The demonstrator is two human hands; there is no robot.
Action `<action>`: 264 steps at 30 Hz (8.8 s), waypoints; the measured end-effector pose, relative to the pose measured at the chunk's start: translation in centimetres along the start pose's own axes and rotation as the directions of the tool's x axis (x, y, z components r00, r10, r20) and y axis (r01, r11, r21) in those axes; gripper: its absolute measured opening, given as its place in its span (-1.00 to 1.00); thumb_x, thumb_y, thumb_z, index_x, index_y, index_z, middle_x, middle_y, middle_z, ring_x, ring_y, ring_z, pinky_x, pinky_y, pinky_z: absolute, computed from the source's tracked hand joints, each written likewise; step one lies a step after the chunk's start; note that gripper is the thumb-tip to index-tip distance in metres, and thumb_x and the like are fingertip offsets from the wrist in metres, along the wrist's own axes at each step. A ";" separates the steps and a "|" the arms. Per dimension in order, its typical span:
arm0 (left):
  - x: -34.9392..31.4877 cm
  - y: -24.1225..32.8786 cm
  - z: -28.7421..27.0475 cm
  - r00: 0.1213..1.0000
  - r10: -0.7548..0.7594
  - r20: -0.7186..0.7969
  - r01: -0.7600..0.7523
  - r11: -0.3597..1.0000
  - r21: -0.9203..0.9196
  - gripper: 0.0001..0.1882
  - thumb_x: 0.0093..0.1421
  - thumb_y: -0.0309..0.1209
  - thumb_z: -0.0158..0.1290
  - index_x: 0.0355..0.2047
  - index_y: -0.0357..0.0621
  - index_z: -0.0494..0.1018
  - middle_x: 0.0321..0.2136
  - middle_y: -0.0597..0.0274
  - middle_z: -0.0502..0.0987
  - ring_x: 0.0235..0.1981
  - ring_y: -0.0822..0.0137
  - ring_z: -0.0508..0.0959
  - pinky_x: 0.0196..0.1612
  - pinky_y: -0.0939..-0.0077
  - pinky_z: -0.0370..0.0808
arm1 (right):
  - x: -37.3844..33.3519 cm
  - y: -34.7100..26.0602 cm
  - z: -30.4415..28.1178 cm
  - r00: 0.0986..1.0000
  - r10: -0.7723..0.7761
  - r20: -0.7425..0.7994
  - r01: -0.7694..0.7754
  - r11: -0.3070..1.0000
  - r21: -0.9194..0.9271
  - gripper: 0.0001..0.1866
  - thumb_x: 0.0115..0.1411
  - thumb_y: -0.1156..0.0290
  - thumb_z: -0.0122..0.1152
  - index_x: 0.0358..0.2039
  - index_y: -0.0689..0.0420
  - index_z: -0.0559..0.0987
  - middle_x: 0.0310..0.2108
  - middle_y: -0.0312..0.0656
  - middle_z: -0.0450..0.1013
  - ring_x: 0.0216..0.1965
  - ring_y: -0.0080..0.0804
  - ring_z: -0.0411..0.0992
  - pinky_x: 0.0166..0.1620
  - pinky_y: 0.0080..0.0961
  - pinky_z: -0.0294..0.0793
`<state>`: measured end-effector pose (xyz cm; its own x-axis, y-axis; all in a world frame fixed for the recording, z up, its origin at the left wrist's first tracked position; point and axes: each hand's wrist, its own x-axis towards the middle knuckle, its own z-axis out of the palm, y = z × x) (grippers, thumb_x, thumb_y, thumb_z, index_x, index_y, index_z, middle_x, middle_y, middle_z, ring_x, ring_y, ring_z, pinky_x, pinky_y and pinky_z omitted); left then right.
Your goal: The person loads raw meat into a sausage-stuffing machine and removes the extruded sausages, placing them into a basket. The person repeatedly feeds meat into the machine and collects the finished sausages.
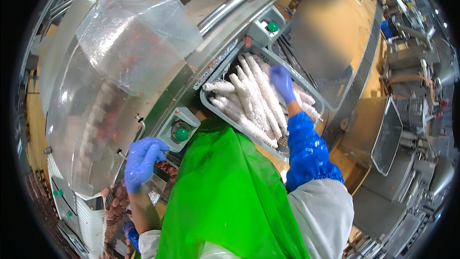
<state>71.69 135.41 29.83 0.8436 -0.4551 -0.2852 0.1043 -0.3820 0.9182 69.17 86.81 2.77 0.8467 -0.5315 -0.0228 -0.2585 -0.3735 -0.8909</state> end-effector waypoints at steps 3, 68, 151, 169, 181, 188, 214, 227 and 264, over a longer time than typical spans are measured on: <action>0.5 -2.6 0.1 0.970 -0.033 0.242 0.010 0.996 0.094 -0.77 0.29 -0.48 -0.10 -0.34 -0.34 0.54 -0.52 0.14 0.55 -0.51 0.40 0.54 -0.38 0.51 0.47 | -14.1 5.4 1.5 0.945 0.292 0.149 -0.267 0.949 -0.165 -0.67 0.11 0.31 0.22 -0.12 0.15 0.54 -0.33 -0.03 0.55 -0.29 -0.24 0.54 -0.17 -0.35 0.50; 16.9 -0.6 12.9 0.790 0.555 0.260 -0.565 0.497 0.658 -0.61 0.12 -0.22 0.10 -0.06 -0.09 0.47 -0.30 -0.09 0.58 -0.27 -0.09 0.59 -0.22 0.07 0.51 | -9.4 -30.2 -23.5 0.841 -0.528 0.117 0.333 0.335 -0.881 -0.15 -0.21 0.43 0.35 0.22 -0.17 0.39 0.03 -0.15 0.41 0.14 -0.14 0.29 0.12 -0.10 0.25; 17.5 -11.0 18.3 0.896 0.232 0.377 -0.371 0.859 0.353 -0.58 0.26 -0.16 0.03 -0.14 -0.36 0.44 -0.29 -0.19 0.56 -0.22 -0.07 0.57 -0.11 0.15 0.44 | -2.8 -2.3 -6.4 0.948 -0.298 0.113 0.318 0.902 -0.292 -0.78 0.13 0.34 0.18 -0.30 0.22 0.45 -0.33 -0.10 0.42 -0.37 -0.17 0.40 -0.29 -0.26 0.42; 19.1 -17.5 24.7 0.952 0.069 0.300 -0.259 0.706 0.660 -0.52 0.25 0.06 -0.04 -0.26 -0.17 0.43 -0.34 -0.21 0.56 -0.28 -0.23 0.55 -0.21 -0.13 0.42 | -14.0 3.9 -10.4 0.985 0.153 0.080 -0.125 0.951 -0.284 -0.64 0.25 0.17 0.01 -0.19 0.18 0.60 -0.39 -0.10 0.54 -0.42 -0.34 0.50 -0.28 -0.40 0.49; 14.7 -14.4 19.7 0.951 0.192 0.242 -0.306 0.697 0.648 -0.38 0.23 0.06 -0.04 0.08 -0.21 0.29 -0.03 -0.15 0.46 0.05 -0.13 0.43 0.06 -0.04 0.33 | -9.0 -3.6 -5.0 0.942 0.063 0.331 0.036 0.958 -0.285 -0.63 0.25 0.18 0.05 -0.14 0.20 0.61 -0.30 -0.04 0.58 -0.26 -0.27 0.55 -0.12 -0.37 0.49; 5.1 -10.9 6.4 0.990 -0.133 0.057 0.034 0.594 0.803 -0.62 0.22 -0.07 -0.02 -0.25 -0.16 0.50 -0.27 -0.07 0.58 -0.21 -0.06 0.58 -0.17 0.04 0.48 | -0.7 -15.0 6.0 0.877 -0.449 0.169 0.470 0.875 -0.115 -0.73 0.25 0.35 0.06 -0.13 0.19 0.58 -0.18 0.01 0.53 -0.08 -0.04 0.47 0.04 -0.27 0.41; 5.2 -15.9 2.7 0.999 -0.054 0.004 0.036 0.722 0.691 -0.70 0.04 -0.22 -0.01 -0.35 -0.11 0.59 -0.39 -0.09 0.59 -0.39 -0.13 0.58 -0.33 0.01 0.49 | 21.8 -2.2 2.7 0.983 -0.182 -0.033 0.173 0.968 -0.183 -0.47 0.14 0.31 0.14 0.10 0.29 0.42 0.05 0.10 0.43 0.05 -0.04 0.42 0.13 -0.12 0.40; 4.7 -17.4 3.0 0.999 -0.024 -0.022 0.032 0.774 0.632 -0.77 -0.07 -0.28 0.07 -0.45 -0.12 0.59 -0.46 -0.07 0.58 -0.43 -0.10 0.57 -0.35 0.02 0.46 | 21.1 -3.2 5.4 0.988 -0.121 0.093 0.136 0.426 -0.894 -0.72 -0.08 0.31 0.31 -0.37 0.22 0.68 -0.28 0.12 0.57 -0.23 0.00 0.58 -0.19 -0.14 0.58; 4.9 -17.9 3.0 0.986 -0.161 -0.038 0.155 0.816 0.556 -0.77 0.10 -0.18 0.07 -0.39 -0.05 0.50 -0.47 0.02 0.56 -0.39 -0.03 0.57 -0.31 0.10 0.45 | 17.6 -10.1 7.6 0.971 0.105 -0.217 -0.237 0.565 -0.790 -0.29 -0.13 0.28 0.48 -0.05 0.40 0.38 -0.06 0.15 0.40 0.03 0.10 0.42 0.00 -0.23 0.54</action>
<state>72.39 137.57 11.15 0.8352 -0.3568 -0.4185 -0.0775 -0.8297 0.5528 90.21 86.99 7.88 0.6940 -0.7197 -0.0175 -0.7145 -0.6856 -0.1394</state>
